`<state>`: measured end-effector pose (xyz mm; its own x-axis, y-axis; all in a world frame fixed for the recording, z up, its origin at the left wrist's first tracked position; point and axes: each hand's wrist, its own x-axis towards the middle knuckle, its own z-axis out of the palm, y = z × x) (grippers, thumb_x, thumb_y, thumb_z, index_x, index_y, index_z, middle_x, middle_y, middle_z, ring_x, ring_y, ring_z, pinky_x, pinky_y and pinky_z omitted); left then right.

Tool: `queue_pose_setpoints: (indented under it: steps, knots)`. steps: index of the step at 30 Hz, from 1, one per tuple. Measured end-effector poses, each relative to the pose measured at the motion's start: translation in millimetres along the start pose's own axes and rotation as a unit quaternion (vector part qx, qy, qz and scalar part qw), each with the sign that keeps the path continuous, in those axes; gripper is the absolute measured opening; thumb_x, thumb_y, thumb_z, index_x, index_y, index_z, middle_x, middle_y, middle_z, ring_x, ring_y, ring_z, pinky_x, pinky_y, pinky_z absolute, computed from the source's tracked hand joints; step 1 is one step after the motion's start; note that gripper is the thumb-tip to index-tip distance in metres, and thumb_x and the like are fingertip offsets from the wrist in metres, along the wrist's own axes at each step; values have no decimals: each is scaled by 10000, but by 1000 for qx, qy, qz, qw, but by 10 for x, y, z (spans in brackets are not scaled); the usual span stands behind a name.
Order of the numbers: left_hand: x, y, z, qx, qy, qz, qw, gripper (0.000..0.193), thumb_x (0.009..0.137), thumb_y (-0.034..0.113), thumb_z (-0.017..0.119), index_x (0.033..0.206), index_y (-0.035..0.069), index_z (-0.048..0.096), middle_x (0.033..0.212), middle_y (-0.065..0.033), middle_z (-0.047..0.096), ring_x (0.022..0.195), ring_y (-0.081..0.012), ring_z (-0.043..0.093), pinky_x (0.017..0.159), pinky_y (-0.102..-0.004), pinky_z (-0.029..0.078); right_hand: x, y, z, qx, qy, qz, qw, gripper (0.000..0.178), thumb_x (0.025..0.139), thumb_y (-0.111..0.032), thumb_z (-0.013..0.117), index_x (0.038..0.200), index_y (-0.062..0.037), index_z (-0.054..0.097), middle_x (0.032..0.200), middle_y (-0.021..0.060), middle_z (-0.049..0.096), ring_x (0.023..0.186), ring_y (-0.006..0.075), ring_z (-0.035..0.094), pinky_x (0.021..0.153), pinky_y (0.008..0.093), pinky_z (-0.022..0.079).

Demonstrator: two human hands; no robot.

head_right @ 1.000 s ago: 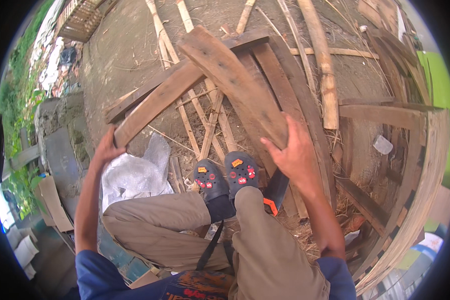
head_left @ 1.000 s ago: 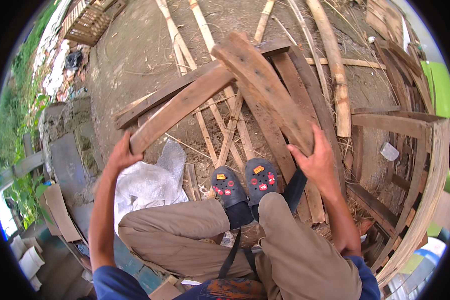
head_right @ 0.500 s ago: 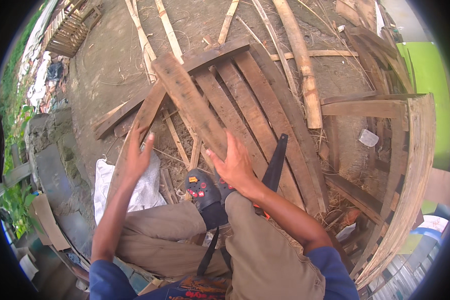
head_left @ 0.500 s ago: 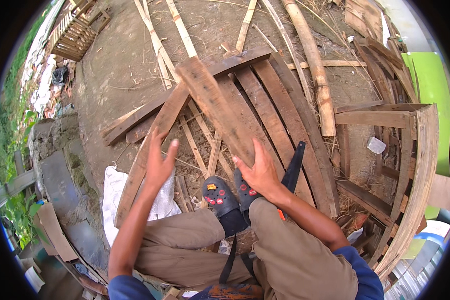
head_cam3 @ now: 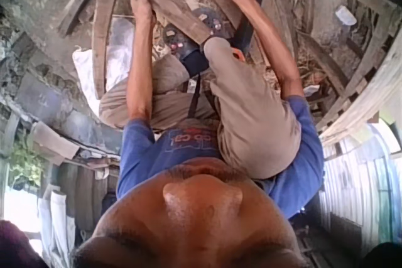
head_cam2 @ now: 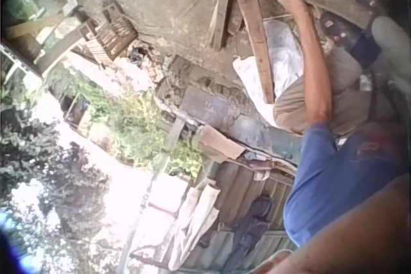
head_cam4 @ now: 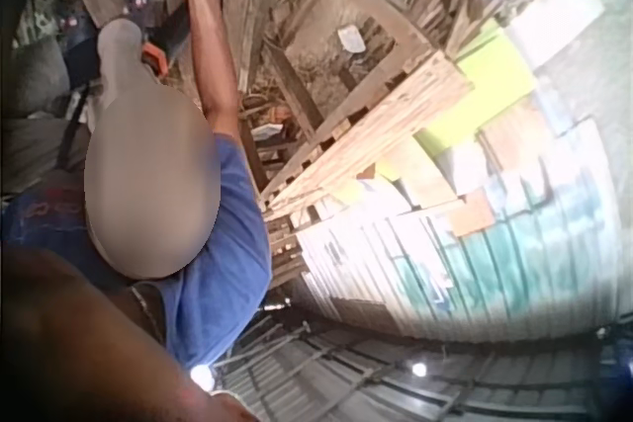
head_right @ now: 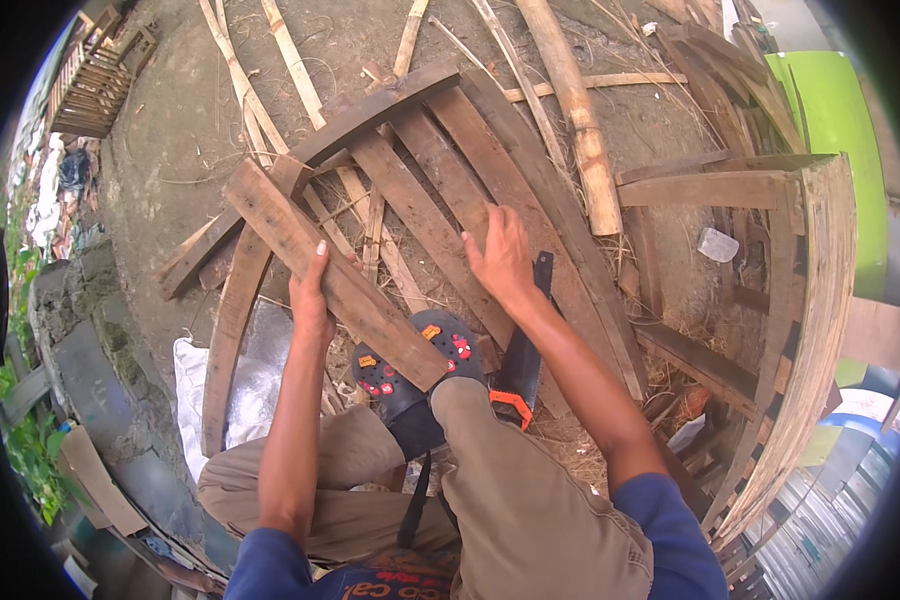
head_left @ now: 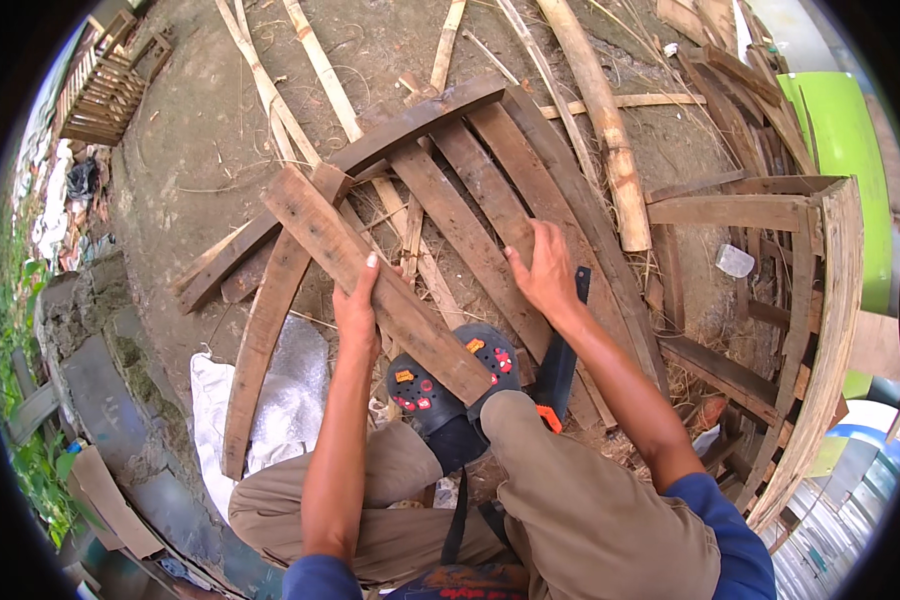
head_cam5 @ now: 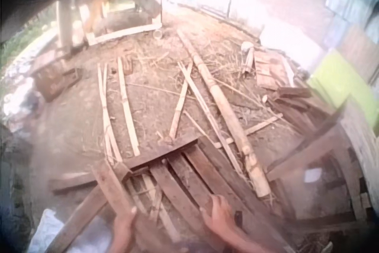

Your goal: The person sits on the ground and uses a hand saw to cut a wooden plank. They reposition the plank and continue sawing, then inspect the cut piece and place it aside.

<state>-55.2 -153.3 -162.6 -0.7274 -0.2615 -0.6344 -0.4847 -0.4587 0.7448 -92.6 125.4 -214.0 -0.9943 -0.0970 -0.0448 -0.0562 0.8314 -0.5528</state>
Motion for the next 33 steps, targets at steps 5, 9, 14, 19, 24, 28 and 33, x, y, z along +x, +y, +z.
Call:
queue_pose_setpoints:
  steps: [5,9,14,19,24,28,33]
  knots:
    - [-4,10,8,2,7,4,1000,564,942,377,720,1240,-44,490,1017,-234,692,891,-317,721,799,-439,592,281,-92,187,-137,-7,-44,990,664,901,-298,729,1399,43,451,1270,265,513,1174,437,525,975,515,439]
    - [-36,18,22,8,12,14,1000,576,944,366,721,1254,-53,475,1026,-240,691,902,-324,722,809,-444,591,479,-141,315,-171,-14,-23,985,698,885,-311,751,1401,43,443,1173,225,525,1093,407,548,910,515,457]
    - [-62,26,27,8,16,18,1000,585,949,340,720,1279,-58,447,1028,-238,690,908,-330,723,801,-448,602,595,-192,259,-198,-66,7,978,712,840,-339,795,1340,58,478,1156,208,536,1092,382,571,895,495,489]
    - [-57,55,38,13,13,17,1000,569,956,332,711,1276,-58,448,1032,-239,690,907,-329,724,801,-448,602,733,-189,247,-192,-108,6,975,654,831,-349,807,1234,73,512,1161,233,547,1084,421,588,897,503,514]
    - [-67,51,-5,6,18,30,999,571,956,329,710,1280,-60,446,1028,-242,691,897,-322,723,802,-446,601,768,-90,89,-146,-132,-7,980,589,840,-331,796,1165,84,535,1172,257,552,1089,431,591,902,512,513]
    - [-77,72,-20,1,23,19,1000,577,954,330,712,1284,-60,443,1042,-249,687,907,-326,722,811,-448,599,705,-82,60,-149,-125,-19,981,573,852,-327,780,1162,88,535,1163,268,549,1087,437,589,901,521,509]
    - [-84,94,-60,-11,25,12,1000,580,950,343,717,1276,-57,452,1062,-257,681,923,-333,719,827,-452,595,496,23,-43,-159,-106,-35,981,564,858,-327,771,1173,80,539,1152,259,550,1072,438,586,899,522,504]
